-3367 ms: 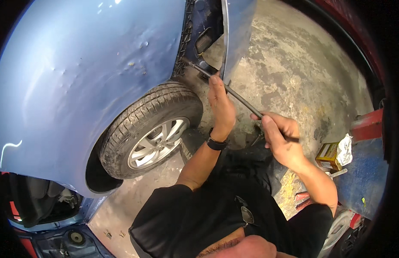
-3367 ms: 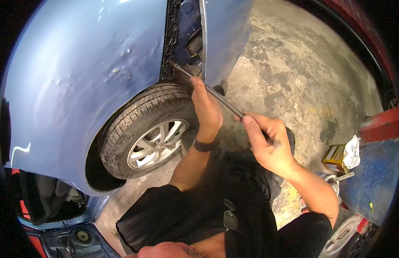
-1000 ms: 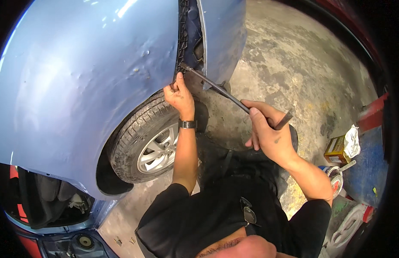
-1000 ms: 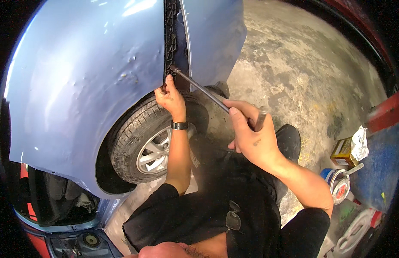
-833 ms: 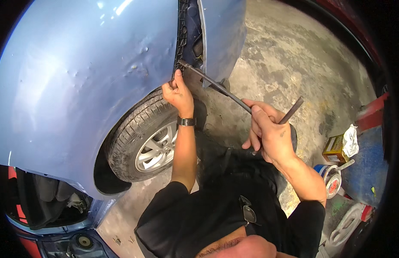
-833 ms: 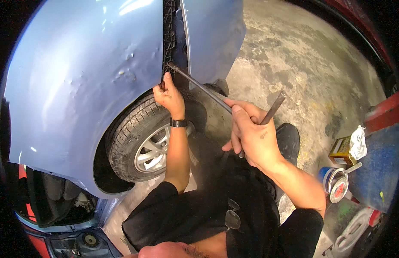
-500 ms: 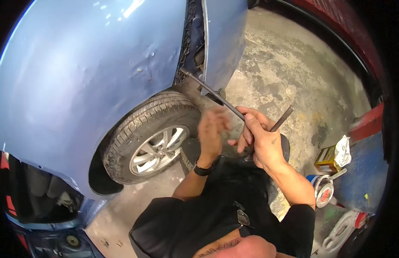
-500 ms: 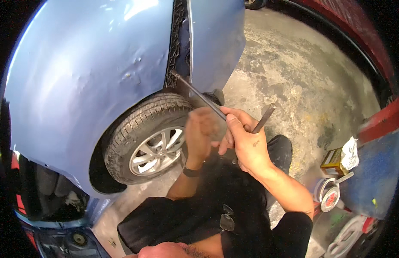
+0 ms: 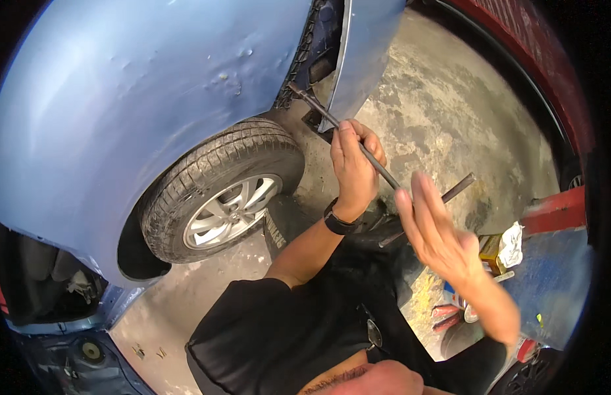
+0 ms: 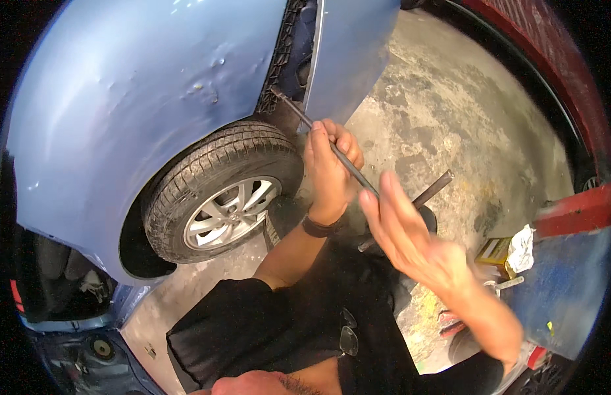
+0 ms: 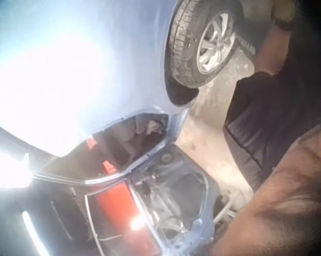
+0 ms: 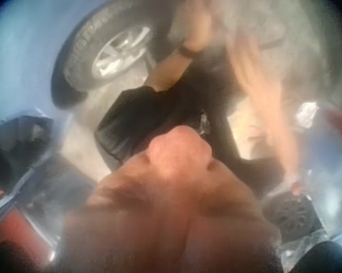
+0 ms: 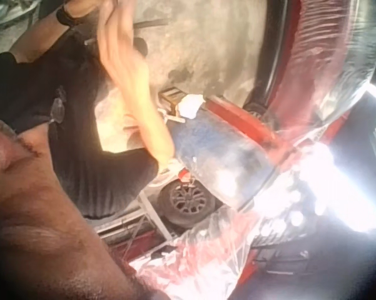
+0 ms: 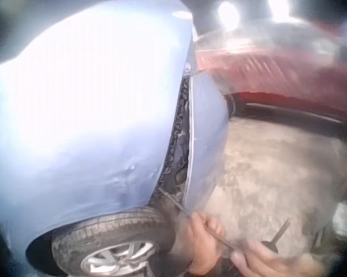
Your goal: The person uses a T-handle wrench and their hands to detach and align a plastic trim piece on the blue car body near the wheel well.
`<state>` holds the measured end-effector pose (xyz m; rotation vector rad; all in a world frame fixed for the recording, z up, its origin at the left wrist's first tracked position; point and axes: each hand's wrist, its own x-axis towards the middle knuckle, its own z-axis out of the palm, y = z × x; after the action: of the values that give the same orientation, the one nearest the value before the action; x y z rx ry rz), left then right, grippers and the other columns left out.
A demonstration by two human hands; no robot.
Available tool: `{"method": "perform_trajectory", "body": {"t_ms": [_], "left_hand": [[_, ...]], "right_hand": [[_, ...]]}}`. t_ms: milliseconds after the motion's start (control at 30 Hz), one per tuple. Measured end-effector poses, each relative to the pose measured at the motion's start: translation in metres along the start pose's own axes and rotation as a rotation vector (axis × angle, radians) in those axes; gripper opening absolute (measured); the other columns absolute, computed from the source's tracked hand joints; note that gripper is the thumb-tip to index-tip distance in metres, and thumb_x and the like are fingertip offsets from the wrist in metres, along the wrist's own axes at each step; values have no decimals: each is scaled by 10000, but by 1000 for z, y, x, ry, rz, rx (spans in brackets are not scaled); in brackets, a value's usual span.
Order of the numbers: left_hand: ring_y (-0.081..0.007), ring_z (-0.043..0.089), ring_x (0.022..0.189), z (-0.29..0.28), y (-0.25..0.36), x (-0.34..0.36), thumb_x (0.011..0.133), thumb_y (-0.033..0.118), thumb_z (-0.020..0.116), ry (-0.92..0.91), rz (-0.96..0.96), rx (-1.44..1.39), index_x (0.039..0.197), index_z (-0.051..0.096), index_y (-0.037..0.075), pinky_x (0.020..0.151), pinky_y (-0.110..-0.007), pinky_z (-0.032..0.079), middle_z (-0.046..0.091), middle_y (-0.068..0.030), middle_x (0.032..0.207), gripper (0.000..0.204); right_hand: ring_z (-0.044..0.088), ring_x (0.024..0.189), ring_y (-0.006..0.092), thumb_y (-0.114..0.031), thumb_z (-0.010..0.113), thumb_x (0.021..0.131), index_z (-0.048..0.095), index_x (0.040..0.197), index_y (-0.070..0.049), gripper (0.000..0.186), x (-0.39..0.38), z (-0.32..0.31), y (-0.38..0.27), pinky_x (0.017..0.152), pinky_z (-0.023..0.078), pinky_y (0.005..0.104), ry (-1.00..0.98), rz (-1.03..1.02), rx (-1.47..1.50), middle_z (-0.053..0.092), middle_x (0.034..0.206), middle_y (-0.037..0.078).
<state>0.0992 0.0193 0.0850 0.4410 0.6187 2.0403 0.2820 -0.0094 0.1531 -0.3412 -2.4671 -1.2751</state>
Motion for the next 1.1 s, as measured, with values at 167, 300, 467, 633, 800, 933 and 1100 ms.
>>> {"method": "perform_trajectory", "body": {"t_ms": [167, 300, 467, 633, 800, 933, 1100], "left_hand": [[-105, 384, 464, -14, -5, 3, 1096, 388, 356, -107, 13, 116, 872, 419, 116, 423, -256, 326, 459, -19, 650, 358], [-109, 377, 436, -5, -1, 14, 1093, 409, 356, -102, 24, 130, 876, 418, 116, 406, -260, 334, 450, -27, 626, 370], [-122, 365, 428, 5, -4, 19, 1086, 413, 362, -6, 54, 37, 910, 428, 140, 400, -279, 317, 443, -9, 621, 332], [-121, 346, 431, 1, 3, 21, 1084, 400, 365, 20, 66, 49, 890, 424, 148, 401, -283, 300, 426, 0, 616, 323], [-113, 338, 437, 2, -4, 16, 1084, 358, 358, -35, 61, 58, 857, 391, 142, 404, -275, 292, 420, -9, 611, 315], [-113, 341, 440, 15, -6, 23, 1084, 357, 369, -6, 35, 54, 850, 390, 139, 406, -271, 287, 419, -14, 606, 320], [-121, 355, 443, 6, 3, 25, 1080, 374, 377, 10, 63, 79, 849, 384, 136, 412, -286, 292, 424, -14, 609, 332]], "right_hand": [[679, 716, 195, -259, 657, 933, 672, 1025, -72, 209, 20, 30, 8, 825, 486, 527, -350, 83, 401, 674, 822, 84], [517, 431, 186, -259, 625, 1002, 650, 851, 7, 306, 23, 31, -5, 455, 446, 329, -415, 977, 1688, 488, 511, 41], [578, 567, 180, -286, 611, 1008, 601, 1242, 61, 419, 18, 22, -13, 594, 495, 290, -424, 1309, 2245, 575, 676, 48], [631, 770, 236, -407, 585, 997, 528, 1303, 37, 542, -3, 8, 7, 682, 506, 386, 41, 923, 1319, 609, 886, 131], [602, 497, 223, -372, 431, 1067, 642, 812, 45, 533, 6, 4, 5, 489, 468, 330, -430, 1155, 1646, 573, 549, 122], [563, 382, 215, -531, 242, 1075, 642, 798, 65, 770, 7, 18, -13, 378, 475, 297, -53, 1698, 2485, 584, 529, 139], [633, 570, 234, -365, 475, 1048, 648, 1068, 87, 485, -15, -5, 12, 511, 516, 321, -226, 1241, 1367, 618, 703, 175]]}}
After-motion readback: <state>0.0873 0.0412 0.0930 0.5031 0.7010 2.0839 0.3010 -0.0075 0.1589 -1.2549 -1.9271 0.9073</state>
